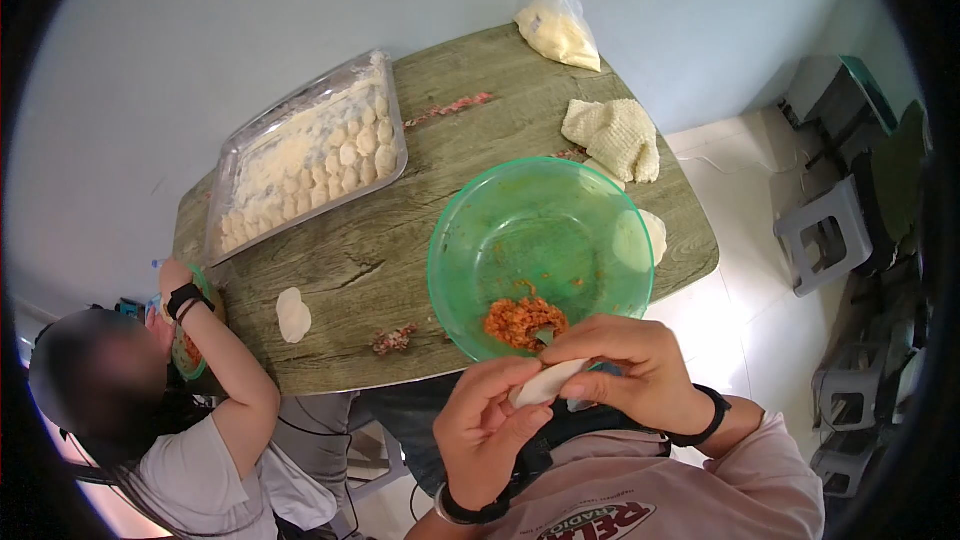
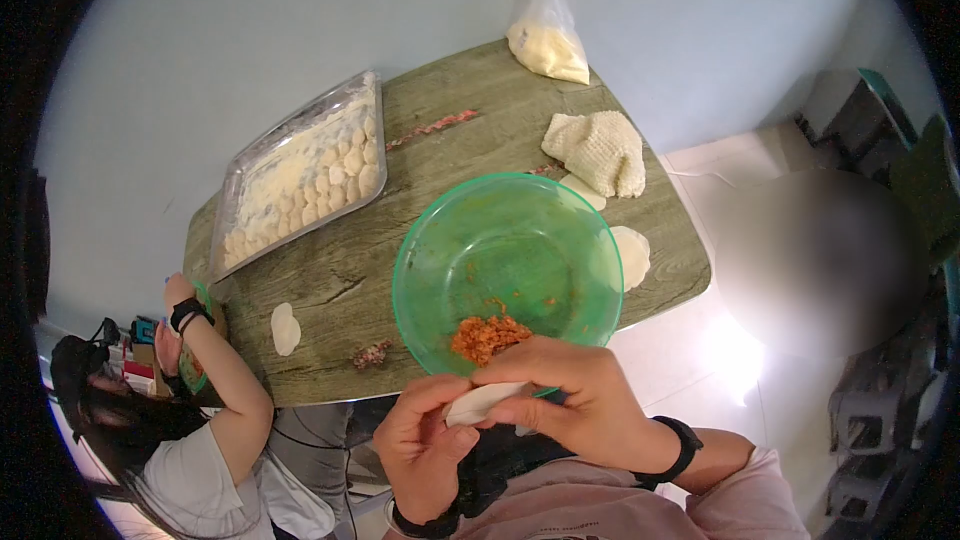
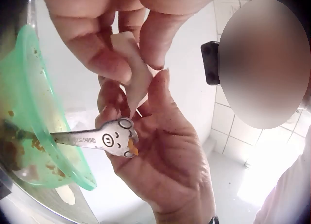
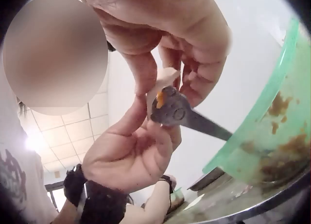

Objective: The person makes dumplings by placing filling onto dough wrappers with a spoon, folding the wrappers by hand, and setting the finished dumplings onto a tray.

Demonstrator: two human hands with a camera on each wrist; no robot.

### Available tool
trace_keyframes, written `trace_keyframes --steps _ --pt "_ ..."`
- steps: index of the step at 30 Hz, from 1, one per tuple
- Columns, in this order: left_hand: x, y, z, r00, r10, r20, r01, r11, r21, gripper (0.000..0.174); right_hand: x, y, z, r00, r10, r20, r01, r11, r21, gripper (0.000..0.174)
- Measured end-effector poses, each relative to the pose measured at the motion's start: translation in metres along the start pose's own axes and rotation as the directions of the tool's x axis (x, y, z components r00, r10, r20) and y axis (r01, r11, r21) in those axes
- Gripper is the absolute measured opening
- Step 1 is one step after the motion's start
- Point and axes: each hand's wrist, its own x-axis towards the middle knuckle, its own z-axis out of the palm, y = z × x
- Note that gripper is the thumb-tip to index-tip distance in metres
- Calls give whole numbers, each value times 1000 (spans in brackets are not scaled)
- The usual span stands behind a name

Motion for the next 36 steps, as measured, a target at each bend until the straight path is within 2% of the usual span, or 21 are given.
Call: trace_keyframes --steps 1,2,3,5,8,10,13,17,18,20,23,24,26,29,32,36 --pt "0 2 2 996 -70 -47 65 993 -103 28 -1 1 -1 998 59 -18 -57 994 94 29" --pt "-1 3 3 986 -145 -86 124 970 -208 28 -2 2 0 998 58 -16 -56 994 94 29" --pt "-1 0 0 986 -144 -88 123 970 -208 28 -3 5 0 998 41 -42 -36 992 122 27" --pt "-2 -8 -7 995 -69 -78 63 995 -82 27 -5 8 2 997 26 -66 -16 989 149 25" --pt "-5 -10 -8 996 -45 -71 40 997 -63 25 -5 7 3 997 -18 -80 26 994 105 25" --pt "-4 -10 -9 997 -22 -74 19 999 -32 24 -4 4 4 996 22 -89 -15 997 80 24" --pt "-4 -9 -10 997 23 -72 -20 999 46 23 -3 3 2 999 7 -45 -7 1000 5 26" --pt "-5 -10 -16 995 91 -33 -82 976 203 25 -2 1 5 997 75 -9 -74 996 55 28" --pt "-5 -7 -13 995 91 -33 -82 976 203 25 -3 2 5 996 94 -5 -93 993 69 28" --pt "-4 0 -5 992 -1 -127 13 996 89 26 -4 2 5 994 112 -1 -112 990 82 29" --pt "-5 -4 -2 985 -11 -174 15 1000 17 27 -5 3 6 989 141 -39 -136 985 108 27" --pt "-5 -5 -3 984 -12 -175 15 1000 17 27 -5 5 5 994 103 -33 -100 993 66 26" --pt "-4 -6 -6 989 47 -142 -31 993 118 24 -5 6 5 998 64 -25 -64 998 24 25" --pt "-4 -6 -7 990 57 -132 -35 986 162 19 -4 3 6 997 70 -11 -70 998 7 25" --pt "-4 -5 -7 987 70 -148 -38 977 212 14 -5 2 7 991 128 -30 -126 990 64 24" --pt "-3 -2 -6 985 84 -152 -43 965 259 11 -2 2 6 999 51 -11 -51 998 -20 24"
